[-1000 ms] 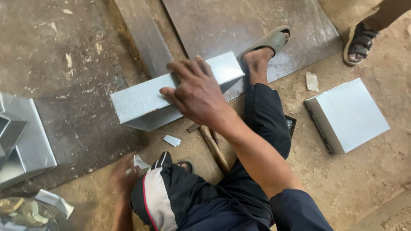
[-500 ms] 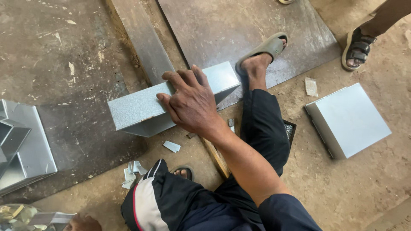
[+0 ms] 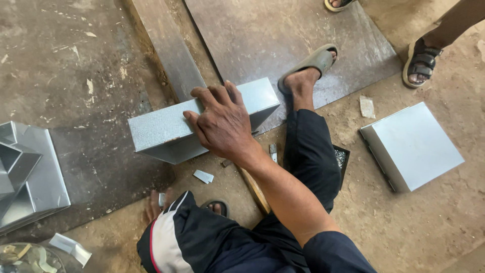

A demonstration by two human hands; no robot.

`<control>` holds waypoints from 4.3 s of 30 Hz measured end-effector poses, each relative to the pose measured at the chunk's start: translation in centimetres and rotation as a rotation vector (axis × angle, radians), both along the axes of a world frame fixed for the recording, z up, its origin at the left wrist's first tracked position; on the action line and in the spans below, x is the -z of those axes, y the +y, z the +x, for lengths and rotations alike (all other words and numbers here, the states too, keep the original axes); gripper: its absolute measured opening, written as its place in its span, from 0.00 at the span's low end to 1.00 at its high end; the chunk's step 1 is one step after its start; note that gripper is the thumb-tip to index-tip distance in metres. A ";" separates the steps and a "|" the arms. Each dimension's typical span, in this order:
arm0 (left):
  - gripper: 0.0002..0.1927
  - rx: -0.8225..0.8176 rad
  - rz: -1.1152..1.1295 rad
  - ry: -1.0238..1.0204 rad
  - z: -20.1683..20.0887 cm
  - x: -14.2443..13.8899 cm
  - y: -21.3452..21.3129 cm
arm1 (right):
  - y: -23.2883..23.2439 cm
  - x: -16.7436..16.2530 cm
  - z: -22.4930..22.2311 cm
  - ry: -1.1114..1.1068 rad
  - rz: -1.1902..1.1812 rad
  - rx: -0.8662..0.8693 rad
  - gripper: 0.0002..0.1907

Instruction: The person sits on the floor and assembles rectangular metal boxes by hand. They place small metal pieces into slots on the box edges and use a hammer to tap them into place, repeating the process for multiple boxes.

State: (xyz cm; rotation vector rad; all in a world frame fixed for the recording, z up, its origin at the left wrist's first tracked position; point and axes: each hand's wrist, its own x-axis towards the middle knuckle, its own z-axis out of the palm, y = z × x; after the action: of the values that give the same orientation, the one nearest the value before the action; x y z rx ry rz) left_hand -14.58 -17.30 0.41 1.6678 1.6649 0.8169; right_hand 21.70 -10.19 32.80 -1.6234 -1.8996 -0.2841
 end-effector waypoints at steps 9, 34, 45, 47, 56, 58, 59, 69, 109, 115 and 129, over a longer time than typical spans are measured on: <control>0.15 0.057 0.019 0.071 0.9 -1.5 -0.8 | -0.5 -0.9 0.1 0.024 -0.042 -0.018 0.27; 0.16 -0.534 -0.371 -0.683 -7.8 -2.7 5.4 | 0.1 -0.9 -0.5 0.020 -0.009 0.015 0.21; 0.10 0.108 -0.350 -1.539 7.5 -4.4 14.1 | 1.8 1.2 -0.2 -0.052 -0.164 -0.031 0.17; 0.09 0.053 -0.311 -1.554 8.4 -5.6 15.2 | 1.5 1.6 -0.5 -0.065 -0.197 -0.080 0.24; 0.20 -0.197 -0.660 -1.393 5.2 -6.0 16.0 | 1.3 1.5 0.0 -0.120 -0.150 -0.095 0.28; 0.16 -0.250 -0.834 -1.459 5.3 -5.1 16.5 | 1.4 2.2 -0.1 -0.130 -0.172 -0.090 0.30; 0.16 -0.241 -0.855 -1.472 5.5 -4.6 16.7 | 1.4 2.5 -0.2 -0.156 -0.163 -0.086 0.30; 0.18 -0.243 -0.700 -1.175 8.3 -2.7 17.8 | 1.6 4.5 -0.6 -0.311 -0.129 -0.035 0.27; 0.16 -0.033 -0.271 -0.705 8.1 -2.9 14.8 | 2.1 3.8 0.4 -0.451 -0.155 0.089 0.04; 0.19 0.302 0.222 -0.104 7.6 -3.5 14.9 | 2.5 2.9 -1.3 -0.407 -0.133 0.025 0.05; 0.09 0.222 0.132 0.297 17.8 -7.8 15.6 | 2.6 -3.4 4.2 -0.272 -0.009 -0.076 0.07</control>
State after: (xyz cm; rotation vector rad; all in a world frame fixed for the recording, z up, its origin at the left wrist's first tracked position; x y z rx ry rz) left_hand 3.21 -1.69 8.23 2.1068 1.6037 0.6037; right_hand 25.87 -7.58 36.24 -1.5787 -2.1611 -0.4861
